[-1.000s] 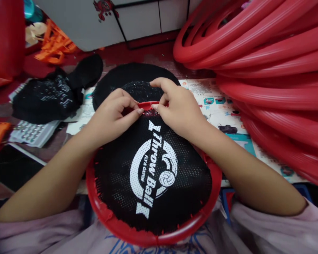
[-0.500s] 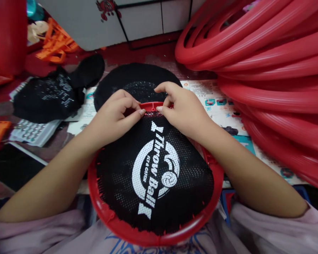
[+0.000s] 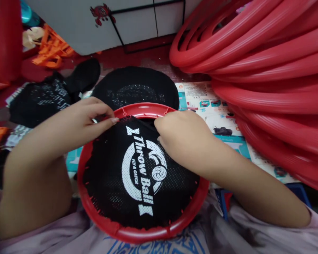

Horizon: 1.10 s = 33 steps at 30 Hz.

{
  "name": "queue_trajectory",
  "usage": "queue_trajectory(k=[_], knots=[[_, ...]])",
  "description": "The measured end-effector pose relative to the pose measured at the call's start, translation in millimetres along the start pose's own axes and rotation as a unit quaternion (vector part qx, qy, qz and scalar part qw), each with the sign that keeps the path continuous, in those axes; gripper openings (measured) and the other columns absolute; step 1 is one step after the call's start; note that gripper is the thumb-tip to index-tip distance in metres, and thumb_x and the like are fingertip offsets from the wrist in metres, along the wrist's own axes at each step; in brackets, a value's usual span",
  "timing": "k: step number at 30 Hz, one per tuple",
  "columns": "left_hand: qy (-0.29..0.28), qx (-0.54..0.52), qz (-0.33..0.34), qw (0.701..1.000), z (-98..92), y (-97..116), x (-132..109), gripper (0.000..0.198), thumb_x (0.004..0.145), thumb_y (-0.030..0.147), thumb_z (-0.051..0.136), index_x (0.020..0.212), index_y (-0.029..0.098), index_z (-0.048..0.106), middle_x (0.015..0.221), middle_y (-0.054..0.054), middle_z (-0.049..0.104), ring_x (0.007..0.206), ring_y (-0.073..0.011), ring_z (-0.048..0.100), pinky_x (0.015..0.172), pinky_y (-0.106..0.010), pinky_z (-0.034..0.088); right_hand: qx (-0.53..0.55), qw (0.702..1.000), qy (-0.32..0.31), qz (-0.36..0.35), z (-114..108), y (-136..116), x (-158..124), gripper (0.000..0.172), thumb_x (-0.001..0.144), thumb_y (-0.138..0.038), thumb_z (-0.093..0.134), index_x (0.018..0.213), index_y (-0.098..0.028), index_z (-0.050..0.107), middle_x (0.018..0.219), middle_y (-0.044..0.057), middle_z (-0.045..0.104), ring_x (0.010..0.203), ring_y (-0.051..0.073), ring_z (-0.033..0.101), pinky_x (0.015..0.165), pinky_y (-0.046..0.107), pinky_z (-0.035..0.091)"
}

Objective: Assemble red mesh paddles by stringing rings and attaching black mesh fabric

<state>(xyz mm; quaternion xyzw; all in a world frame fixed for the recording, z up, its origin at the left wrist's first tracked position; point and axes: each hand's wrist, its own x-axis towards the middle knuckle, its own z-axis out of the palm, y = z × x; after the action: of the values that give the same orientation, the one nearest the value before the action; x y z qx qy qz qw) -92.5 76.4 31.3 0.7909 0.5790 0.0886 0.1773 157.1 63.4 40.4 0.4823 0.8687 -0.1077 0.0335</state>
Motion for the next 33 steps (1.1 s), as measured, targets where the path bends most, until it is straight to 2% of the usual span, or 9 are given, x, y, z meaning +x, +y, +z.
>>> queue_trajectory(k=[3,5,8,10,14,17,19,22,33], knots=[[0.028,0.008,0.023,0.999,-9.1,4.9,-0.8,0.013,0.084,0.032,0.06,0.083,0.021,0.067,0.085,-0.004,0.062,0.082,-0.0224,0.057,0.079,-0.039,0.046,0.001,0.999,0.007,0.033,-2.8,1.5,3.0,0.015,0.082,-0.02,0.057,0.075,-0.02,0.071,0.074,0.006,0.069,0.067,0.021,0.059,0.056,0.032,0.026],[0.039,-0.038,0.076,0.996,-9.3,9.8,4.4,0.015,0.086,0.033,0.06,0.091,0.021,0.067,0.098,-0.006,0.066,0.094,-0.024,0.061,0.087,-0.039,0.047,0.021,0.999,0.013,0.04,-5.4,5.0,5.1,0.02,0.086,-0.025,0.054,0.078,-0.019,0.072,0.076,0.006,0.069,0.069,0.021,0.059,0.057,0.032,0.029],[-0.028,-0.126,0.152,0.98,-1.8,14.8,18.8,0.02,0.086,0.034,0.06,0.097,0.019,0.068,0.124,-0.008,0.063,0.115,-0.0241,0.059,0.101,-0.037,0.044,0.063,0.997,0.03,0.027,-4.1,12.6,9.8,0.025,0.091,-0.027,0.05,0.088,-0.018,0.073,0.085,0.007,0.069,0.078,0.021,0.06,0.066,0.033,0.037],[-0.061,-0.152,0.161,0.973,5.3,16.1,28.2,0.021,0.084,0.033,0.063,0.095,0.017,0.07,0.132,-0.009,0.059,0.121,-0.0249,0.056,0.104,-0.038,0.043,0.091,0.994,0.064,0.013,0.8,17.8,14.1,0.024,0.09,-0.026,0.052,0.089,-0.017,0.074,0.094,0.009,0.067,0.088,0.023,0.06,0.077,0.034,0.041],[-0.003,-0.167,0.126,0.978,16.0,17.5,36.0,0.015,0.076,0.029,0.07,0.082,0.015,0.071,0.12,-0.009,0.065,0.112,-0.0247,0.061,0.102,-0.039,0.044,0.153,0.981,0.12,0.011,9.5,22.4,21.1,0.02,0.088,-0.023,0.056,0.086,-0.016,0.074,0.112,0.01,0.064,0.103,0.024,0.058,0.09,0.035,0.041],[0.031,-0.199,0.083,0.976,19.3,16.5,34.4,0.011,0.076,0.027,0.07,0.075,0.016,0.069,0.112,-0.008,0.067,0.104,-0.0233,0.064,0.1,-0.04,0.045,0.167,0.98,0.111,0.016,9.0,19.3,22.5,0.02,0.09,-0.022,0.054,0.091,-0.015,0.073,0.104,0.008,0.069,0.092,0.021,0.061,0.081,0.032,0.042],[0.022,-0.239,0.056,0.969,20.3,14.6,32.8,0.011,0.076,0.026,0.069,0.072,0.017,0.067,0.11,-0.007,0.068,0.1,-0.0226,0.065,0.098,-0.04,0.046,0.149,0.983,0.106,0.028,7.3,17.1,22.6,0.021,0.09,-0.024,0.054,0.093,-0.015,0.073,0.093,0.008,0.071,0.085,0.021,0.061,0.074,0.031,0.04],[0.015,-0.267,0.025,0.963,21.4,12.4,31.1,0.011,0.077,0.024,0.068,0.07,0.017,0.063,0.106,-0.007,0.071,0.098,-0.0227,0.066,0.093,-0.039,0.048,0.135,0.983,0.116,0.034,7.4,16.7,23.7,0.02,0.091,-0.023,0.053,0.093,-0.014,0.071,0.094,0.008,0.07,0.086,0.021,0.061,0.074,0.031,0.038],[0.079,-0.166,0.015,0.983,29.7,17.6,30.8,0.013,0.082,0.026,0.061,0.073,0.016,0.062,0.099,-0.006,0.073,0.089,-0.0211,0.067,0.077,-0.033,0.048,0.075,0.988,0.121,0.052,14.5,20.6,30.1,0.023,0.092,-0.025,0.049,0.09,-0.014,0.069,0.094,0.009,0.068,0.086,0.022,0.061,0.07,0.032,0.035]])
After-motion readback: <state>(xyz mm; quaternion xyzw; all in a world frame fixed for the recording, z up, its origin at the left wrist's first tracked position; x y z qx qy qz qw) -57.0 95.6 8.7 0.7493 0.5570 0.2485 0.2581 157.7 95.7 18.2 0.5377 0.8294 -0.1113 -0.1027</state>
